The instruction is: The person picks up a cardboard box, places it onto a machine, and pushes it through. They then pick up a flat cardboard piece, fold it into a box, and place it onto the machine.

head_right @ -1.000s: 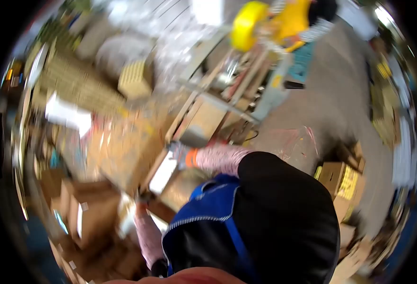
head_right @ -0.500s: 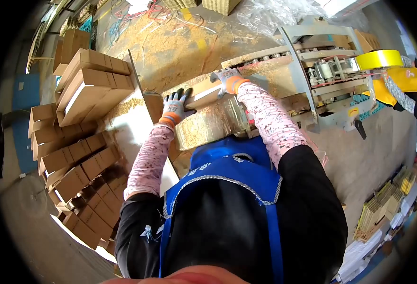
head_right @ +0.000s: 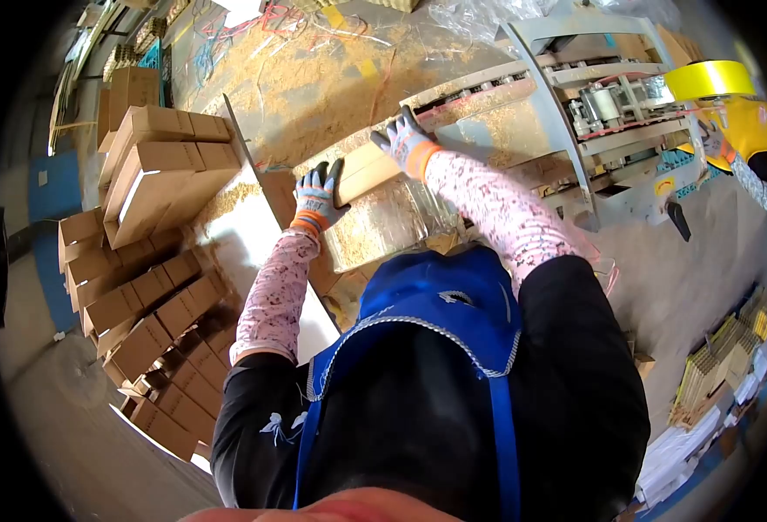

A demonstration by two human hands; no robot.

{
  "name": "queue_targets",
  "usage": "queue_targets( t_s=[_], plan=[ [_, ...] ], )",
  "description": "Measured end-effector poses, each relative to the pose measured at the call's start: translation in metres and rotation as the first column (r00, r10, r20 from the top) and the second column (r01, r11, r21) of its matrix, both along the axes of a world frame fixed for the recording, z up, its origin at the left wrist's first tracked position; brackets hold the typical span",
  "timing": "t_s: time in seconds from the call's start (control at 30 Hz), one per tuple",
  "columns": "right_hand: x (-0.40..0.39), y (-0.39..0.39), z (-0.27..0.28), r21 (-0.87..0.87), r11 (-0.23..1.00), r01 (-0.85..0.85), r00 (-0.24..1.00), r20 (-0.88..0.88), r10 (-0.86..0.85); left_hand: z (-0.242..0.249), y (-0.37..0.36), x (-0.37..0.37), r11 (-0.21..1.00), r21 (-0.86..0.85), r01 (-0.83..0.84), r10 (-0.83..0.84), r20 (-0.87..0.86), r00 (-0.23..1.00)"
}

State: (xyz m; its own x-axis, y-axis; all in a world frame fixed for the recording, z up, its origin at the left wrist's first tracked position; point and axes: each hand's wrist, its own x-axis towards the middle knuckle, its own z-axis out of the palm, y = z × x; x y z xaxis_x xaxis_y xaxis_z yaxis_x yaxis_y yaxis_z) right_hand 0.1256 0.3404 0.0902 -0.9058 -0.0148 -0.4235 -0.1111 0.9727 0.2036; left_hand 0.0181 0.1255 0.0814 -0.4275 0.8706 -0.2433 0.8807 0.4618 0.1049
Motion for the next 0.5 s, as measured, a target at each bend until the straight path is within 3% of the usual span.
queue_targets(
  t_s=[0.13,0.17,0.23,0.3,0.37,0.4,0.43,0.47,0.5],
  plan=[
    [0.035,-0.011,0.020,0.057,0.998,0.002,0.998,0.063,-0.006,0.008,-0.006,0.006,0.983,0.088,0.159,-0.163,0.032,0.986],
    [0.050,-0.002,-0.016,0.060,0.998,-0.012,0.998,0.067,0.008,0.011,0.000,0.019,0.985,0.053,0.165,-0.166,0.016,0.986],
    [0.076,0.012,-0.115,0.110,0.993,0.042,0.940,-0.341,-0.002,0.011,0.020,0.047,0.991,0.010,0.135,-0.135,0.028,0.990],
    [0.069,-0.001,0.021,0.034,0.994,0.107,0.994,0.015,-0.108,0.001,0.037,0.062,0.991,0.061,0.119,-0.120,-0.002,0.993],
    [0.059,-0.009,0.052,-0.231,0.964,0.134,0.990,-0.008,-0.139,-0.012,0.055,0.069,0.990,0.095,0.105,-0.110,0.040,0.993],
    [0.047,-0.017,0.047,-0.344,0.924,0.168,0.979,-0.053,-0.198,0.002,0.063,0.068,0.990,0.068,0.125,-0.136,0.196,0.971],
    [0.025,-0.030,0.048,-0.354,0.929,0.112,0.987,-0.067,-0.145,-0.025,0.071,0.066,0.985,0.110,0.133,-0.169,0.451,0.877],
    [0.004,-0.040,0.052,-0.520,0.845,0.121,0.974,-0.102,-0.202,-0.033,0.082,0.075,0.833,0.512,-0.208,-0.140,0.560,0.817],
    [-0.018,-0.049,0.054,-0.666,0.735,0.124,0.956,-0.118,-0.268,-0.017,0.073,0.087,0.774,0.599,-0.205,-0.220,0.558,0.800]
  ],
)
